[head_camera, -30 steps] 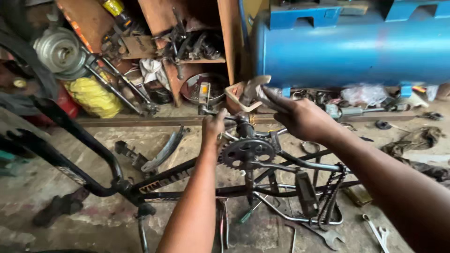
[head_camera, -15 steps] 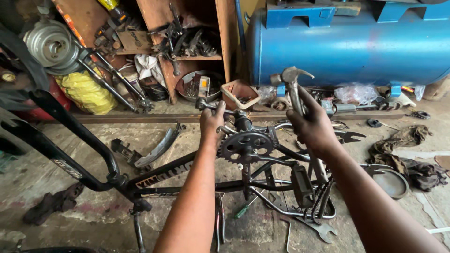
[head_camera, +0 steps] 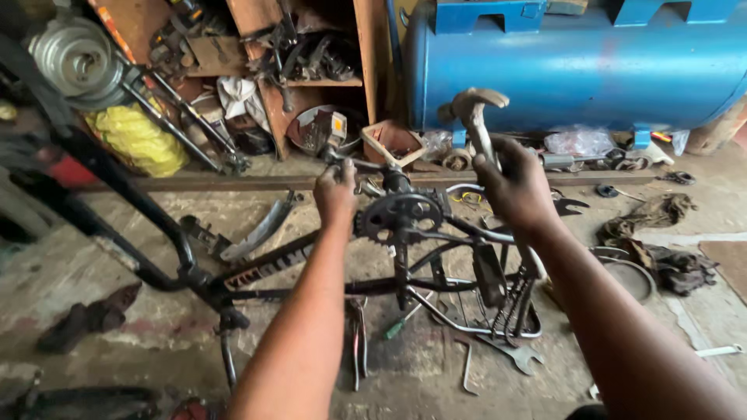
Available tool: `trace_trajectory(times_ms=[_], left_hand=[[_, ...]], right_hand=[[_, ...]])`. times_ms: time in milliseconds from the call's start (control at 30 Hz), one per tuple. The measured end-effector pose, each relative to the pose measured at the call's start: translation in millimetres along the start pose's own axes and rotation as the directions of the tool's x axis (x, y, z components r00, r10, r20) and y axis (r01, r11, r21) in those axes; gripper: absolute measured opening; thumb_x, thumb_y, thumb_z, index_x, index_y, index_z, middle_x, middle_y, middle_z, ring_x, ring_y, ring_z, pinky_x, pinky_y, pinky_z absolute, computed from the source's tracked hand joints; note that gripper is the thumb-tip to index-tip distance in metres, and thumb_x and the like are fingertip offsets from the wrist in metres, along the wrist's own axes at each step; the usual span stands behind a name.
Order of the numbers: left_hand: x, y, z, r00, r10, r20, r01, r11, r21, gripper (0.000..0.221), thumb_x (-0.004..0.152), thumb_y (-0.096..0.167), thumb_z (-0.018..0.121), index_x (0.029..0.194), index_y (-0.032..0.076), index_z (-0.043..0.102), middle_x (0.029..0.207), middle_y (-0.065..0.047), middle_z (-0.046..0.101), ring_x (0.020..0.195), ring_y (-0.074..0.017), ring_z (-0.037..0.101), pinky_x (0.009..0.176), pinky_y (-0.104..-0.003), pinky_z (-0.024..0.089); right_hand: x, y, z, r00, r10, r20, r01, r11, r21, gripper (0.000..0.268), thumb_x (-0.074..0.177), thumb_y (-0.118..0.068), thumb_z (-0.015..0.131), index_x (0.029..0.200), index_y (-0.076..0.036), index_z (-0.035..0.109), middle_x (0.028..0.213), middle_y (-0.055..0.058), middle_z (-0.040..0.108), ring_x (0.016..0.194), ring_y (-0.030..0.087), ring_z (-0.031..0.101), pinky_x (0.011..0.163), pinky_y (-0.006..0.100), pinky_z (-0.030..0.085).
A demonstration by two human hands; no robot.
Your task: The person repairs a bicycle by first handling a chain and then using various tools to work on the crankset and drivetrain. The person uses a hammer, a screwdriver, and a wrench to install and secure components onto the frame.
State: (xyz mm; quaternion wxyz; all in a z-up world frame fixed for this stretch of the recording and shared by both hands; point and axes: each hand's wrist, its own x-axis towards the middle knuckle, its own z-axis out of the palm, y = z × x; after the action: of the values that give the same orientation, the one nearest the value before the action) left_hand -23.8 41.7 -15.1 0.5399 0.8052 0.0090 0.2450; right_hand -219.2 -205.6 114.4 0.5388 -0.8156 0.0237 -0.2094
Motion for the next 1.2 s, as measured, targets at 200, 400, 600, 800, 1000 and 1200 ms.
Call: trace_trajectory(times_ms=[200, 400, 600, 800, 1000, 1200], left_hand=[[-52, 7, -65, 0.997, 0.062, -0.048, -0.061, 0.998, 0.015, 0.046, 0.102, 0.043, 0.061, 0.085, 0.002, 0.071, 0.082, -0.016, 0.076, 0.076, -0.0338, 0.072, 0.074, -0.044, 0.053], [-120, 88, -121, 0.99, 0.136, -0.022, -0.136, 0.991, 0.002, 0.033, 0.1, 0.038, 0.064, 0.09, 0.007, 0.07, 0.087, -0.011, 0.074, 0.077, -0.0288, 0.072, 0.07, -0.04, 0.055], [-183, 174, -156, 0.804, 0.396, 0.443, -0.443, 0.897, 0.002, 0.024, 0.095, 0.03, 0.068, 0.098, 0.007, 0.072, 0.085, -0.014, 0.074, 0.081, -0.0315, 0.072, 0.074, -0.043, 0.053], [-216, 207, -106, 0.602, 0.68, 0.419, -0.623, 0.728, -0.287, 0.023, 0.091, 0.024, 0.073, 0.103, 0.005, 0.071, 0.097, -0.018, 0.075, 0.091, -0.0362, 0.072, 0.078, -0.042, 0.055], [-248, 234, -4, 0.505, 0.475, 0.721, -0.585, 0.802, -0.119, 0.03, 0.092, 0.035, 0.071, 0.107, 0.009, 0.073, 0.105, -0.017, 0.075, 0.1, -0.0367, 0.071, 0.085, -0.046, 0.054], [-280, 217, 129, 0.324, 0.241, 0.915, -0.728, 0.681, 0.079, 0.076, 0.087, 0.047, 0.071, 0.145, 0.006, 0.044, 0.154, -0.021, 0.042, 0.147, -0.0365, 0.033, 0.119, -0.049, 0.025]], right_hand=[[-32, -29, -1, 0.99, -0.133, -0.046, 0.135, 0.99, 0.036, 0.031, 0.101, -0.019, 0.067, 0.123, 0.002, 0.063, 0.081, 0.004, 0.063, 0.064, 0.009, 0.054, 0.055, 0.027, 0.045], [-89, -85, 12, 0.913, -0.409, -0.006, 0.409, 0.912, 0.015, 0.035, 0.1, -0.015, 0.072, 0.128, 0.002, 0.06, 0.105, 0.008, 0.074, 0.092, 0.014, 0.071, 0.084, 0.031, 0.056], [-81, -128, -35, 0.804, -0.584, 0.108, 0.585, 0.746, -0.318, 0.028, 0.099, -0.018, 0.075, 0.117, 0.003, 0.068, 0.092, 0.016, 0.074, 0.078, 0.015, 0.067, 0.074, 0.035, 0.055], [-61, -40, -107, 0.82, -0.561, -0.11, 0.499, 0.797, -0.341, 0.03, 0.102, -0.017, 0.076, 0.12, 0.005, 0.064, 0.09, 0.014, 0.07, 0.078, 0.014, 0.06, 0.07, 0.034, 0.052], [-67, 132, -184, 0.92, -0.09, -0.382, -0.002, 0.973, -0.233, 0.034, 0.093, -0.029, 0.078, 0.108, 0.001, 0.069, 0.087, 0.011, 0.073, 0.072, 0.016, 0.067, 0.066, 0.036, 0.055], [-131, 335, -197, 0.769, 0.198, -0.607, -0.481, 0.806, -0.346, 0.033, 0.09, -0.027, 0.071, 0.102, 0.003, 0.074, 0.091, 0.027, 0.074, 0.082, 0.038, 0.073, 0.076, 0.048, 0.056]])
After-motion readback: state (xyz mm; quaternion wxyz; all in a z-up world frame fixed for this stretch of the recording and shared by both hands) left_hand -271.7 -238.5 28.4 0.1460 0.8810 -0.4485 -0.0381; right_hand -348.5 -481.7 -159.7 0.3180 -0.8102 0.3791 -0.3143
